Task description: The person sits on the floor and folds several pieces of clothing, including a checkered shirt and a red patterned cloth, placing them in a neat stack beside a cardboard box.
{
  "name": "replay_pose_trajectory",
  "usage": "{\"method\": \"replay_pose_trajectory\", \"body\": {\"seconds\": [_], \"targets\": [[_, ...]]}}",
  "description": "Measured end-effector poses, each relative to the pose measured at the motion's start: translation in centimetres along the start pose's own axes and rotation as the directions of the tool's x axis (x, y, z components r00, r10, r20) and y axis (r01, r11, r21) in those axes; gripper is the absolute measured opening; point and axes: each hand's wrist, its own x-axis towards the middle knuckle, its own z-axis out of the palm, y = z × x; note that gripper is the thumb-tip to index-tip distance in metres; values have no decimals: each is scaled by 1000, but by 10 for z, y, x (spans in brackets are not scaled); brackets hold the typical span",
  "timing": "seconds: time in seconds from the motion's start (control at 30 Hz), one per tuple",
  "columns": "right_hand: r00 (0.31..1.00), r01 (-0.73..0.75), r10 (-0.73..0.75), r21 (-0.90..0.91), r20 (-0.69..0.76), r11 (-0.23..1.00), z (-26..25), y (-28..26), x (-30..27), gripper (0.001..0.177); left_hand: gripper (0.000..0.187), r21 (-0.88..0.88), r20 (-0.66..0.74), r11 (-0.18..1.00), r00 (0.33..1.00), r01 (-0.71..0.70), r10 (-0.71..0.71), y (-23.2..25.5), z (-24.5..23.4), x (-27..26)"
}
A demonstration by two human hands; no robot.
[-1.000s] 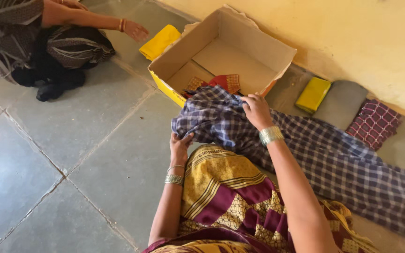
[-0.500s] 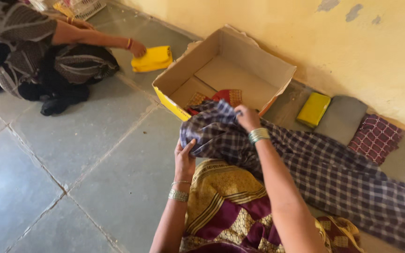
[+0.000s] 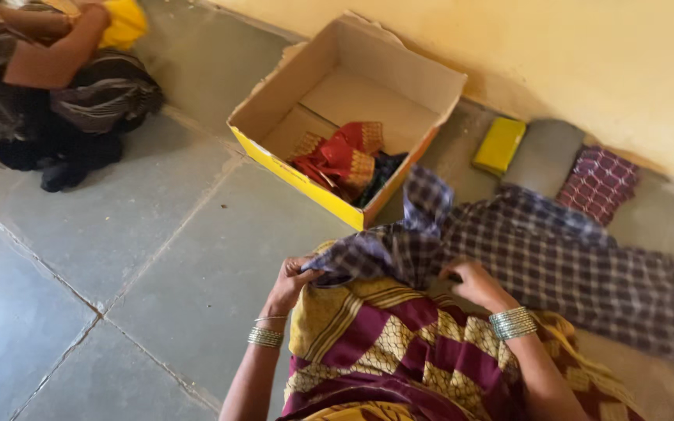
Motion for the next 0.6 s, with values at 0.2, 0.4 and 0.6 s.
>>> {"method": "replay_pose_trajectory", "body": {"seconds": [0.2,0.4,0.6], "targets": [[729,475,-414,-33,-545,879,6,51,37,44,31,497,154,855,985,-148,81,52,13,-13],[705,391,-565,-430,-429,814,28,32,95,54,55,971,30,229,983,-71,179,121,73,0],[584,593,-651,-292,-485,750,11,13,64,38,95,882,433,135,890,-450,140,143,148,20]]}}
